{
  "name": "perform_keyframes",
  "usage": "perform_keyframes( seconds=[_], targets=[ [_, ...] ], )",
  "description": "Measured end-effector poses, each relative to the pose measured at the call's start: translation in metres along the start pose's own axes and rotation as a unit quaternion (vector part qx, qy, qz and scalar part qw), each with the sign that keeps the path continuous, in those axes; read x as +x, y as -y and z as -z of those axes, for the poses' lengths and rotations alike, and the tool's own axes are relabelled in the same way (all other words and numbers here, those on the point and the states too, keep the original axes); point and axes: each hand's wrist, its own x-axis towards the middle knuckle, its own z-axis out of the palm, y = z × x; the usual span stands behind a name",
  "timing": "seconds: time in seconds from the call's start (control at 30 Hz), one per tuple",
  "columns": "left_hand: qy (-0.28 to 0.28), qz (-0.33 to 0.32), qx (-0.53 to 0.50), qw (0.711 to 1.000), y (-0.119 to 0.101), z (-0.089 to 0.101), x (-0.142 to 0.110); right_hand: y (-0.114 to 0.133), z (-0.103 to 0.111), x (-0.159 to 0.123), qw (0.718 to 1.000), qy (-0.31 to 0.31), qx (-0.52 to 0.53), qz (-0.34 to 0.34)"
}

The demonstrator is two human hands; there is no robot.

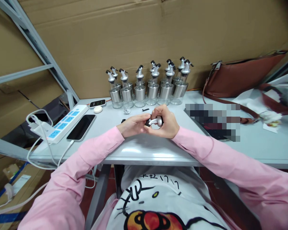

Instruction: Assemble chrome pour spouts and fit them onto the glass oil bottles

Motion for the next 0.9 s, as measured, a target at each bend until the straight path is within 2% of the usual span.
perform_keyframes(
  seconds=[0.13, 0.23, 0.33, 0.5, 0.7, 0.9],
  targets=[
    [-0.025, -0.008, -0.041, 0.999, 0.003, -0.008, 0.000, 0.005, 0.000, 0.002, 0.999, -0.033, 0.011, 0.022],
    [0.004, 0.016, -0.031, 0.999, 0.002, -0.012, -0.001, 0.007, 0.000, 0.003, 0.997, -0.047, 0.043, 0.050],
    [0.030, 0.001, -0.020, 0.999, 0.000, -0.012, -0.002, 0.005, 0.001, 0.004, 0.996, -0.038, 0.048, 0.067],
    [0.002, -0.028, -0.040, 0.999, 0.002, -0.007, -0.002, 0.004, 0.000, 0.004, 0.996, -0.022, 0.067, 0.059],
    [0.018, -0.030, -0.039, 0.999, 0.002, -0.005, -0.002, 0.006, -0.001, 0.004, 0.995, -0.035, 0.068, 0.067],
    [-0.007, -0.033, -0.050, 0.998, 0.002, -0.007, -0.004, 0.005, 0.000, 0.003, 0.997, -0.026, 0.037, 0.057]
  ],
)
